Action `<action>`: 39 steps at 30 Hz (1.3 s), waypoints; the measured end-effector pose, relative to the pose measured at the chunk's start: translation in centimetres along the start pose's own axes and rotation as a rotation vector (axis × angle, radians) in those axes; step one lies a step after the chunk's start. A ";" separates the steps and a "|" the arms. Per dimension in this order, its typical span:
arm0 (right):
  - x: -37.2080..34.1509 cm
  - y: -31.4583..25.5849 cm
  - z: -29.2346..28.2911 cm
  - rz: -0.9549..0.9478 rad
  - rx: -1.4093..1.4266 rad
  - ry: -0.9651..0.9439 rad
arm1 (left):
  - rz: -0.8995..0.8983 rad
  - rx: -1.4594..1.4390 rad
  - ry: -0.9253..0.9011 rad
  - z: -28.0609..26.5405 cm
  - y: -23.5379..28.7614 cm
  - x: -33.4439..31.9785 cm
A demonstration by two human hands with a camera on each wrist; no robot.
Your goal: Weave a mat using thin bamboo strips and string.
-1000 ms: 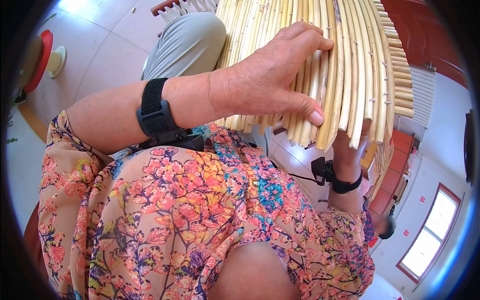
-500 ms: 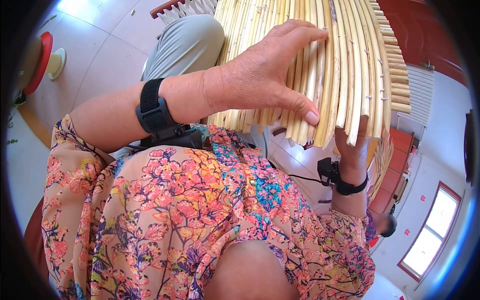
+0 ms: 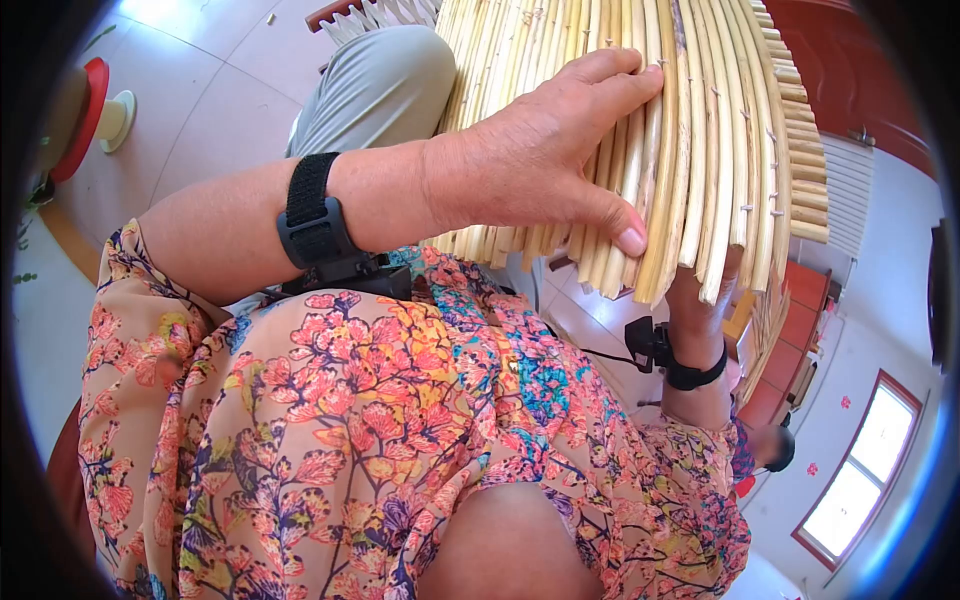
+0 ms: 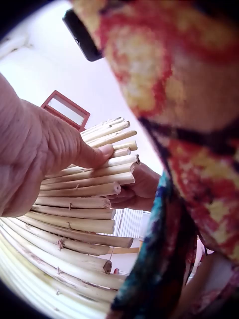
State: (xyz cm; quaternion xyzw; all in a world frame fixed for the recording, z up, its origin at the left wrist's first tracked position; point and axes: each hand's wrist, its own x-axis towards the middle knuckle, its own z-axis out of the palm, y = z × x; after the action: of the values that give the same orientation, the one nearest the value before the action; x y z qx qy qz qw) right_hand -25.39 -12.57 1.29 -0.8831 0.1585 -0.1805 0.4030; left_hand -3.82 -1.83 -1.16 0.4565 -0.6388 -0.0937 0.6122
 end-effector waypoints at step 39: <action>4.7 -4.0 0.4 -0.447 -0.575 0.119 | 0.093 0.094 -0.072 0.0 2.0 -0.3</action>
State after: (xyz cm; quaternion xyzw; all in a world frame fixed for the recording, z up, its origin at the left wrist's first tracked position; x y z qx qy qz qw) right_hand -20.46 -11.80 5.06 -0.9611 0.0292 -0.2632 0.0789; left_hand -4.79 -0.50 0.00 0.4510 -0.6846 -0.0511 0.5704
